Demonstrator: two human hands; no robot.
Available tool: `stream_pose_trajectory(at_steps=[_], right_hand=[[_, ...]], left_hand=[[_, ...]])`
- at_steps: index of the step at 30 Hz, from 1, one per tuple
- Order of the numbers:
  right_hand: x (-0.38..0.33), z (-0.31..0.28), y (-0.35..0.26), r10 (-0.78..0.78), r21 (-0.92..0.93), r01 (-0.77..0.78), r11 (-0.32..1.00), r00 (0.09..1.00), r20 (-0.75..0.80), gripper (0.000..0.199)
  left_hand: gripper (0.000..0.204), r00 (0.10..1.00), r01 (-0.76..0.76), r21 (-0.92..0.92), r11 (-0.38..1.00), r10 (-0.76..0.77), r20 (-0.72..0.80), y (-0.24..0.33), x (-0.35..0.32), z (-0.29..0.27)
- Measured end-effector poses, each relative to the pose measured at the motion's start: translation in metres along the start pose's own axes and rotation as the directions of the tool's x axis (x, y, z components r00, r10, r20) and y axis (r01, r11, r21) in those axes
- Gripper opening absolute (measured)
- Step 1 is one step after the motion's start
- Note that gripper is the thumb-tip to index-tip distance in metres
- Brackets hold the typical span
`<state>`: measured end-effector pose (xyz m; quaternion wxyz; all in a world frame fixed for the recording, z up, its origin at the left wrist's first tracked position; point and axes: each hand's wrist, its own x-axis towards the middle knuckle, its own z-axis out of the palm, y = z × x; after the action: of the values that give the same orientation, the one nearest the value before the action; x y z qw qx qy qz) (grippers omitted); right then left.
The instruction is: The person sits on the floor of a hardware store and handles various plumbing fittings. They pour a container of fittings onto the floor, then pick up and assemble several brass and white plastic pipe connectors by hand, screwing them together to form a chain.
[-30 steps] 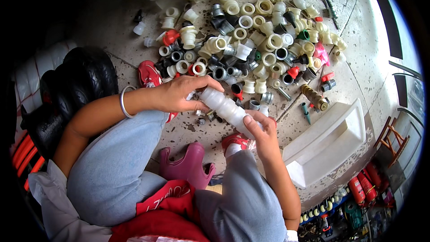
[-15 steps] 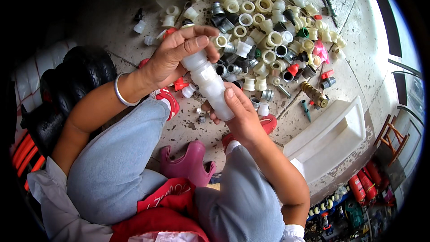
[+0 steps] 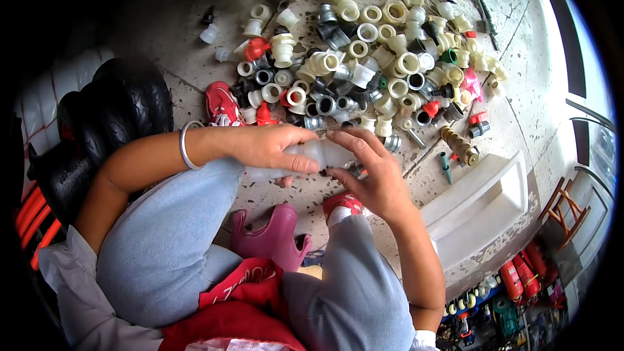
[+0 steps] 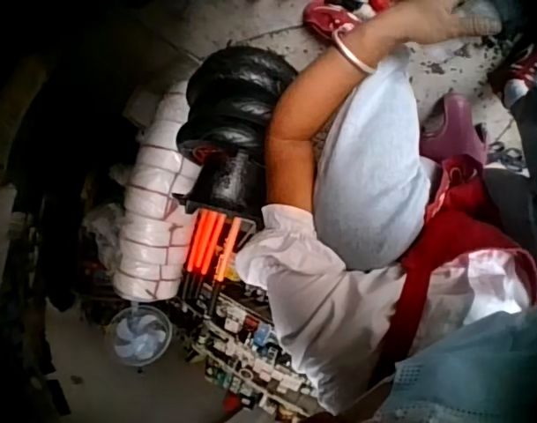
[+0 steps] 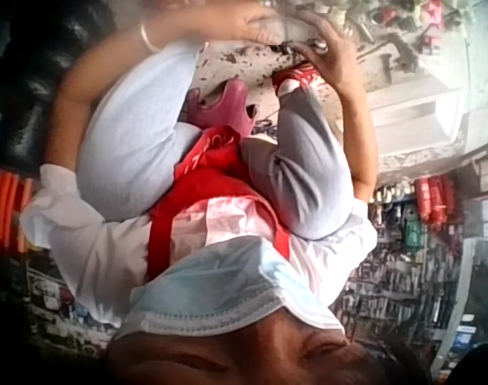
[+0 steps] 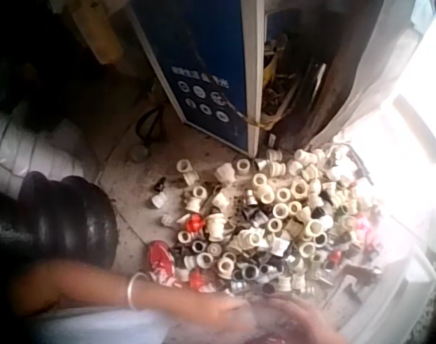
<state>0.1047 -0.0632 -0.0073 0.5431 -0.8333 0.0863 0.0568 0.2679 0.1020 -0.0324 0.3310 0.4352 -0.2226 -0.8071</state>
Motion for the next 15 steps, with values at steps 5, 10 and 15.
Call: stream_pose_trajectory(at_steps=[5,10,15], right_hand=[[-0.012,0.010,0.006,0.120,0.070,-0.125,0.990,0.991,0.065,0.051],[-0.029,0.038,0.017,0.425,0.296,-0.458,0.839,0.889,0.169,0.049],[-0.027,0.048,0.023,0.580,0.491,-0.705,0.512,0.705,0.408,0.050]], left_hand=[[0.050,0.965,-0.035,0.699,0.714,0.206,-0.161,-0.005,-0.007,0.017],[0.053,0.925,-0.038,0.961,0.273,0.373,-0.069,-0.016,-0.005,0.016],[0.052,0.926,-0.021,0.988,0.154,0.375,-0.039,-0.031,0.001,0.016]])
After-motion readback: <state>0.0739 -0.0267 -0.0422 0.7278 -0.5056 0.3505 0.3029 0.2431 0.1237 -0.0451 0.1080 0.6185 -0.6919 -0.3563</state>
